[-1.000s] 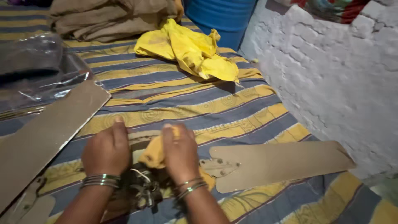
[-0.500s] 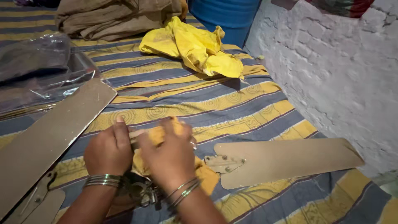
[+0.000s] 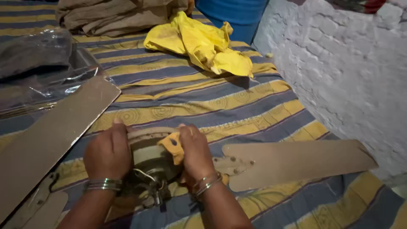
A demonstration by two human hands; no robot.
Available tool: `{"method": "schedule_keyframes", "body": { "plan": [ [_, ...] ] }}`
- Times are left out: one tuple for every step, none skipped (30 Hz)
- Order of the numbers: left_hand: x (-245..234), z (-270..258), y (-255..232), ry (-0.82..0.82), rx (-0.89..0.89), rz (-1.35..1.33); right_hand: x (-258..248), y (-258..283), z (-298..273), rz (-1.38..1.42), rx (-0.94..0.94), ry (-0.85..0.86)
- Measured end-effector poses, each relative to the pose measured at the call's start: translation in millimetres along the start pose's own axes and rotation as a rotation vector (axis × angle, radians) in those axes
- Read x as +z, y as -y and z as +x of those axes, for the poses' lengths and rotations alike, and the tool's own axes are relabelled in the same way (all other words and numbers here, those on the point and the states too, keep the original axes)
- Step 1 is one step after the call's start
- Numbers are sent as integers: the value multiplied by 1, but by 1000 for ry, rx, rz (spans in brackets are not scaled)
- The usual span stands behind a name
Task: The person uses a screwdriver to tighten screws on a ceiling fan motor housing, then wipes the housing with a yellow cloth. The person handles the motor housing and fan blades on a bed.
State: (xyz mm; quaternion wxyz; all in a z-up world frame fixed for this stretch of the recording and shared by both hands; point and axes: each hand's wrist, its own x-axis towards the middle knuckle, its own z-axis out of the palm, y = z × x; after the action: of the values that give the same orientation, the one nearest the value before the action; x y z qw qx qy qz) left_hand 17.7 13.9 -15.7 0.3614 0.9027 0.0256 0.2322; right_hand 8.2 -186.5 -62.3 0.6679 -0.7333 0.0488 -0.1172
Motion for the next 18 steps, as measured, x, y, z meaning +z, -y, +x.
{"method": "schedule_keyframes", "body": {
  "plan": [
    [-1, 1, 0, 16, -1, 31, -1, -13, 3, 108, 19, 2],
    [-3, 2, 0, 32, -3, 61, -2, -25, 4, 215, 37, 3],
    [-3, 3, 0, 34, -13, 29, -3, -34, 4, 345, 216, 5],
    [-4, 3, 0, 36, -24, -4, -4, -40, 4, 475, 395, 10],
    [-4, 3, 1, 41, -37, -36, -5, -43, 2, 603, 578, 16],
    [-4, 3, 1, 49, -32, -27, -5, -42, 2, 537, 500, -15],
    [-5, 3, 3, 55, -27, -16, -1, -36, 2, 472, 423, -44],
    [-6, 6, 6, 62, -23, -6, 2, -25, 0, 406, 345, -73],
    [-6, 10, 9, 136, -41, 15, 3, -11, -1, 23, 114, -42],
    [-8, 16, 13, 211, -60, 36, 4, 6, -4, -360, -119, -14],
    [-8, 22, 17, 283, -80, 54, 14, 24, -9, -485, -205, -97],
    [-7, 27, 20, 325, -97, 52, 31, 42, -17, -609, -291, -180],
    [-6, 30, 24, 371, -119, 54, 47, 58, -31, -706, -322, -201],
    [-7, 31, 28, 416, -141, 56, 57, 72, -42, -803, -354, -221],
    [-6, 31, 31, 382, -24, 59, 58, 82, -44, -803, -353, -194],
    [-6, 29, 32, 346, 92, 63, 60, 89, -45, -803, -353, -167],
    [-6, 27, 34, 313, 208, 68, 62, 92, -46, -802, -348, -141],
    [-5, 26, 35, 311, 103, 33, 59, 90, -42, -731, -313, -148]
  ]
}}
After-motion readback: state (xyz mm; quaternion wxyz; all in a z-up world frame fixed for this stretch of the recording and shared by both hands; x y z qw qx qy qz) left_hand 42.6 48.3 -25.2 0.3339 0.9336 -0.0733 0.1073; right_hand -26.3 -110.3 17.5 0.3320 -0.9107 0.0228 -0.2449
